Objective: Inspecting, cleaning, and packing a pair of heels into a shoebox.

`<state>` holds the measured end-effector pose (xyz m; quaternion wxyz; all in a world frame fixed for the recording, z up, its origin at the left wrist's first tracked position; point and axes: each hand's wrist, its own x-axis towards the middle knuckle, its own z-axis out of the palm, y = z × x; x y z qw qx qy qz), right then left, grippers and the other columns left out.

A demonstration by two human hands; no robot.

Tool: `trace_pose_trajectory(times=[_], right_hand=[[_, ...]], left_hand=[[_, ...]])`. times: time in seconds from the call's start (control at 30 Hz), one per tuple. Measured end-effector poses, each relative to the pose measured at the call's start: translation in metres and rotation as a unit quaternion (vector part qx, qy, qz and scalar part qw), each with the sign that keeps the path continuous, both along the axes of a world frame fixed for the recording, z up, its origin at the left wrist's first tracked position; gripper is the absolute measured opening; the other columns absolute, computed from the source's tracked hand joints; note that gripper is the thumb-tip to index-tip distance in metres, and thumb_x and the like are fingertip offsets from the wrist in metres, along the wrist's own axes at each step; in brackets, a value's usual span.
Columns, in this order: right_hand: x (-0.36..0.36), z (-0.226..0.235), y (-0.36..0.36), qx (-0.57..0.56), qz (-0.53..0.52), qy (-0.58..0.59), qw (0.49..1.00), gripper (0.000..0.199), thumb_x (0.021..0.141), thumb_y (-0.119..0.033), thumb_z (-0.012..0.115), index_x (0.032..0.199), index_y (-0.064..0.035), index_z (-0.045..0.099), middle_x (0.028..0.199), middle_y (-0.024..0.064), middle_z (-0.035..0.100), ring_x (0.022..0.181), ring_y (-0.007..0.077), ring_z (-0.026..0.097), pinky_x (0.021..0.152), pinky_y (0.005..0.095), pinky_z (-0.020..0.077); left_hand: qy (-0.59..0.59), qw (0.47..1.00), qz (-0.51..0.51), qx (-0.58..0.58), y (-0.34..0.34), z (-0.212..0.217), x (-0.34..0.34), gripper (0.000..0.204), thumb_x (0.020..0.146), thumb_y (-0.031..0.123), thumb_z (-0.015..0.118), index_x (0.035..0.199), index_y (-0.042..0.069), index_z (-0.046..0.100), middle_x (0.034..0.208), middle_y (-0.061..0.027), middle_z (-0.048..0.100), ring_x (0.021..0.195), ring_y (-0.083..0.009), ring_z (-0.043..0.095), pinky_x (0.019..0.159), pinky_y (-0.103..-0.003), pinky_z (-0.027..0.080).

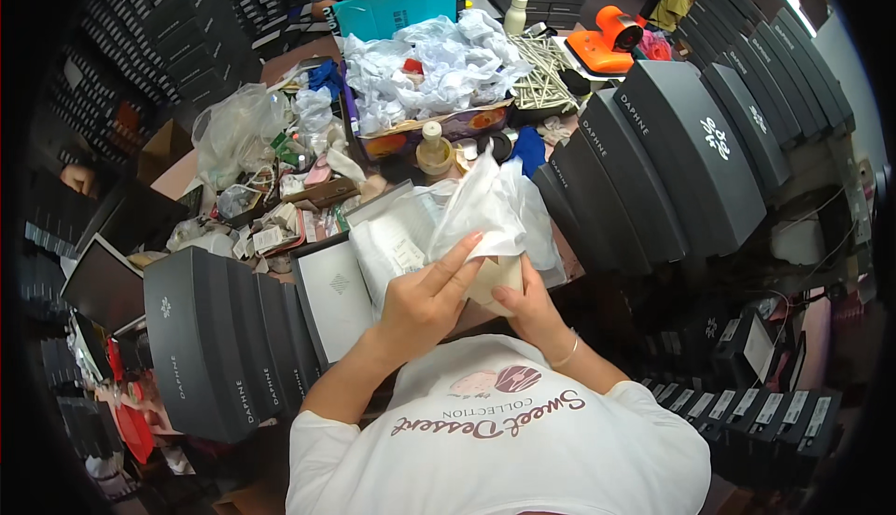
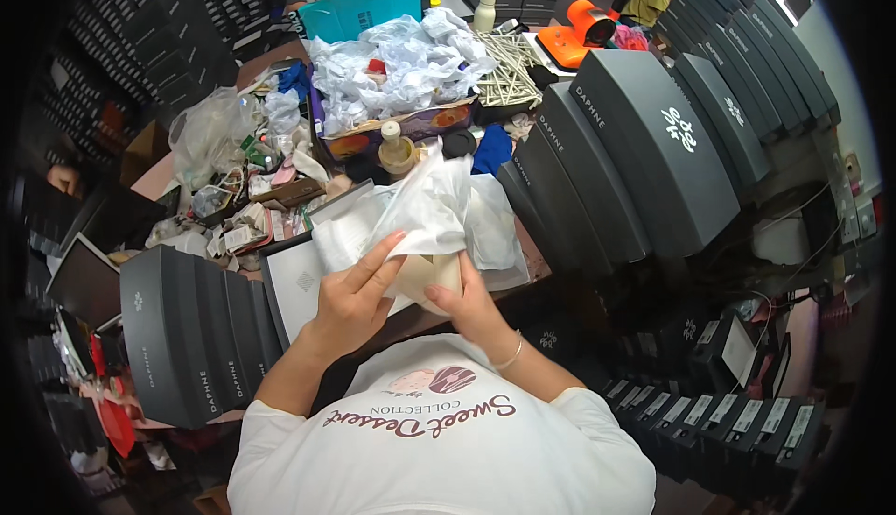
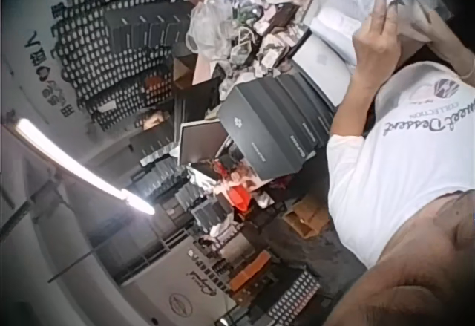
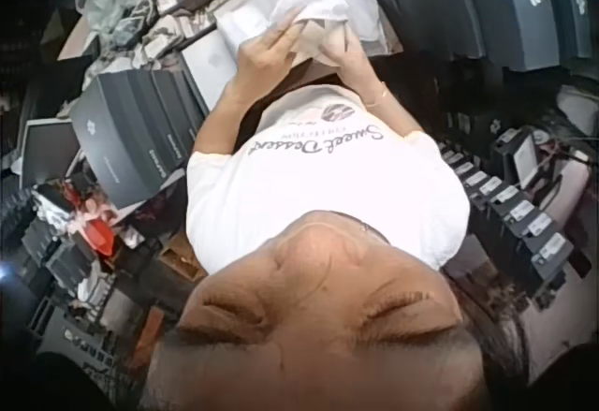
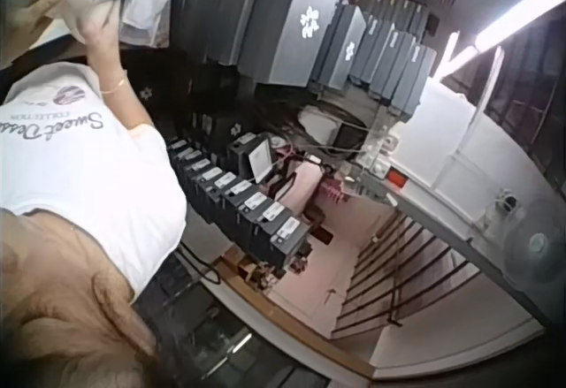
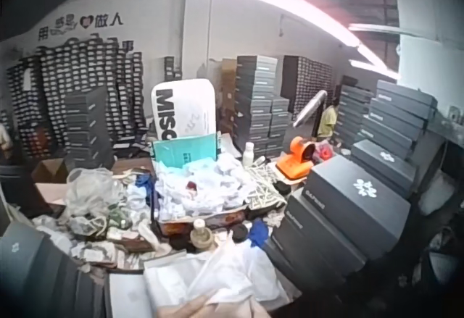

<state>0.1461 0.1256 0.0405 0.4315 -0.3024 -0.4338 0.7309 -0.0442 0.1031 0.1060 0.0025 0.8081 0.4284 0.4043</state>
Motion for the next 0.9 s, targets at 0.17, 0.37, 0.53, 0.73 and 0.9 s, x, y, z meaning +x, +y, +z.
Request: trace_pose_trajectory(times=[0.17,0.37,0.53,0.73,0.9], right_hand=[[0.06,0.002,0.025,-0.013,0.073,-0.101,0.992,0.075,0.071,-0.02,0.078,0.132,0.003,0.042,0.121,0.0089,0.055,0.107,0.0161,0.054,0.094,0.0296,0.044],[0.051,0.021,0.013,0.145,0.248,-0.225,0.931,0.067,0.07,-0.02,0.078,0.126,0.0026,0.05,0.116,0.0101,0.059,0.1,0.0166,0.057,0.09,0.03,0.0462],[0.064,0.001,0.0,0.094,0.106,-0.189,0.972,0.064,0.074,-0.019,0.075,0.129,-0.0003,0.047,0.115,0.0091,0.06,0.099,0.0159,0.057,0.088,0.0308,0.0468],[0.037,-0.003,-0.006,0.098,0.072,-0.153,0.981,0.07,0.067,-0.02,0.071,0.128,0.0027,0.044,0.117,0.0166,0.058,0.108,0.0236,0.054,0.094,0.0325,0.043],[0.023,-0.032,-0.025,0.126,-0.032,-0.154,0.979,0.078,0.072,-0.018,0.068,0.137,0.0036,0.032,0.134,0.017,0.045,0.126,0.0246,0.04,0.106,0.034,0.0315]], left_hand=[[-0.08,0.96,-0.211,-0.165,-0.035,-0.007,-0.011,0.055,0.075,0.012,0.072,0.125,0.002,0.054,0.123,-0.0143,0.058,0.09,-0.0244,0.066,0.078,-0.031,0.053],[-0.568,0.778,0.067,-0.262,0.055,-0.076,-0.032,0.05,0.087,0.03,0.066,0.123,-0.002,0.052,0.107,-0.0068,0.063,0.093,-0.012,0.056,0.089,-0.025,0.041],[-0.659,0.687,0.214,-0.221,0.058,-0.106,-0.032,0.019,0.088,0.019,0.065,0.076,0.012,0.051,0.068,0.0046,0.046,0.06,-0.0032,0.042,0.048,-0.019,0.031],[-0.346,0.92,0.023,-0.181,-0.017,-0.102,0.006,0.06,0.096,0.031,0.049,0.145,0.006,0.027,0.15,-0.017,0.022,0.138,-0.0321,0.025,0.109,-0.047,0.026],[-0.138,0.977,0.015,-0.16,-0.025,-0.09,0.033,0.042,0.098,0.029,0.045,0.131,0.004,0.048,0.149,-0.0155,0.027,0.139,-0.0352,0.023,0.111,-0.048,0.024]])
